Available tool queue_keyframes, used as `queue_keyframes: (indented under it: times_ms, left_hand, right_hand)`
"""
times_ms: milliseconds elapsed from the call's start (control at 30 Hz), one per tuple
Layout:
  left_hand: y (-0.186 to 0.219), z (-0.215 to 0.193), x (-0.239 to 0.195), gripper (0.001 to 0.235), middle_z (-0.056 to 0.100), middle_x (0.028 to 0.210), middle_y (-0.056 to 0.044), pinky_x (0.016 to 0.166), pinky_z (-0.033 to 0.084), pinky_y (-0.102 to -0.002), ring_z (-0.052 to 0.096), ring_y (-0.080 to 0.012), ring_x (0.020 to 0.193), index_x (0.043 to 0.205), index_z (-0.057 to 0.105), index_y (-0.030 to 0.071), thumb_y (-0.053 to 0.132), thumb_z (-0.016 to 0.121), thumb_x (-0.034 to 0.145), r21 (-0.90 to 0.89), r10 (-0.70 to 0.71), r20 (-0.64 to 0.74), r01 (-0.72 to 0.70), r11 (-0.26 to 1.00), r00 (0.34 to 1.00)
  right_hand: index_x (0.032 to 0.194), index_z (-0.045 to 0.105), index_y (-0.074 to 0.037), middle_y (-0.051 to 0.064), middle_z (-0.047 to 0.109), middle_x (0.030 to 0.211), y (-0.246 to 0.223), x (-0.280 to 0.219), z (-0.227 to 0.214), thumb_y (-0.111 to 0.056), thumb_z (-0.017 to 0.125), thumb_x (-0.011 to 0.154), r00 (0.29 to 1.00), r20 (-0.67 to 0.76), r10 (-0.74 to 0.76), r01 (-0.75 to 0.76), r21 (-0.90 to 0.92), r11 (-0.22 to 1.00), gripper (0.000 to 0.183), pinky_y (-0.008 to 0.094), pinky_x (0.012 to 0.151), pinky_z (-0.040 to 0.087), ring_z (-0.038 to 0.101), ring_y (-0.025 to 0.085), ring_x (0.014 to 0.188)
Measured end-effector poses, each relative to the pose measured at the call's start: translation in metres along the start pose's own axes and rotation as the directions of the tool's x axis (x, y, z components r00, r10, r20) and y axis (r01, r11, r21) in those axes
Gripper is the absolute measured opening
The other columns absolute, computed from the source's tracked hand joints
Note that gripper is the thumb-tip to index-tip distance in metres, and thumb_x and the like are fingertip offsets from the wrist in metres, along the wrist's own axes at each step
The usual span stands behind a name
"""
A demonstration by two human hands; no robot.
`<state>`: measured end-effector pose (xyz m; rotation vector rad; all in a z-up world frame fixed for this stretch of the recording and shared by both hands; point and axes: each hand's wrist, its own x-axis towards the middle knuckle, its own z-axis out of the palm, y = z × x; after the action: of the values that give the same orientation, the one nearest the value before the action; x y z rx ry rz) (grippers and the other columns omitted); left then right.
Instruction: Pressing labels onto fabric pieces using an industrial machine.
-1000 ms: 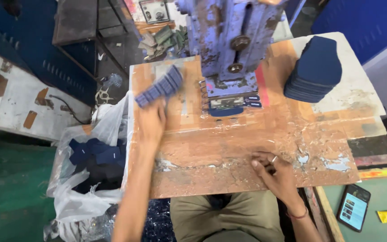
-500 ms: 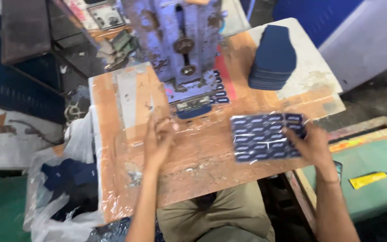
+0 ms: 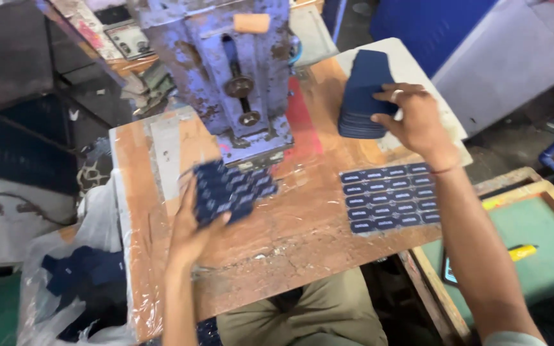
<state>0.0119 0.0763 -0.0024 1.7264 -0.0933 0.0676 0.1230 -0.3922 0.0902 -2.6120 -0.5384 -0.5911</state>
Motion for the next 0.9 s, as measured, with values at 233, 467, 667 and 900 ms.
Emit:
queue_keyframes:
  times_ms: [233, 467, 667, 900]
  left_hand:
    - [-0.005, -0.081, -0.079, 0.106, 0.058, 0.144, -0.015, 0.097, 0.052, -0.029, 0.062, -0.0169, 0.117, 0.161, 0.026, 0.002, -0.003, 0.084, 0.073, 0.227, -0.123, -0.156, 0.157, 0.961, 0.98]
    - [0.046, -0.101, -0.099, 0.116, 0.073, 0.13, -0.019, 0.099, 0.055, -0.035, 0.072, -0.0253, 0.112, 0.17, 0.024, 0.01, 0.017, 0.087, 0.073, 0.458, -0.426, -0.385, 0.57, 0.682, 0.819]
    - [0.02, -0.019, -0.077, 0.103, 0.036, 0.161, -0.03, 0.126, 0.019, -0.057, 0.029, -0.047, 0.152, 0.156, 0.035, -0.007, 0.043, 0.083, 0.079, 0.843, 0.276, -0.245, 0.064, 0.534, 0.929]
    - [-0.005, 0.069, -0.012, 0.067, 0.043, 0.161, -0.017, 0.12, 0.024, -0.062, 0.03, -0.0435, 0.149, 0.151, 0.051, 0.002, 0.045, 0.06, 0.1, 0.804, 0.349, 0.226, -0.376, 0.461, 0.91]
  right_hand:
    - [0.114, 0.076, -0.007, 0.011, 0.076, 0.117, -0.013, -0.006, -0.022, -0.015, 0.077, 0.11, 0.997, -0.039, 0.065, -0.059, 0.137, 0.989, 0.01, 0.035, 0.089, 0.058, 0.076, 0.029, 0.104]
    - [0.108, 0.069, 0.0, 0.011, 0.069, 0.126, -0.164, -0.164, 0.062, -0.019, 0.059, 0.098, 0.967, 0.245, -0.064, 0.076, -0.037, 0.996, 0.023, 0.046, 0.103, 0.055, 0.067, 0.03, 0.119]
    - [0.148, 0.042, 0.0, 0.02, 0.034, 0.159, -0.186, -0.137, 0.081, -0.054, 0.061, 0.09, 0.94, 0.251, -0.23, 0.226, 0.042, 0.973, 0.082, 0.058, 0.12, 0.019, 0.03, 0.048, 0.145]
    - [0.141, 0.057, 0.001, 0.019, 0.053, 0.151, -0.159, -0.065, 0.116, -0.046, 0.063, 0.094, 0.92, 0.255, -0.297, 0.294, 0.052, 0.954, 0.067, 0.049, 0.117, 0.035, 0.044, 0.042, 0.141]
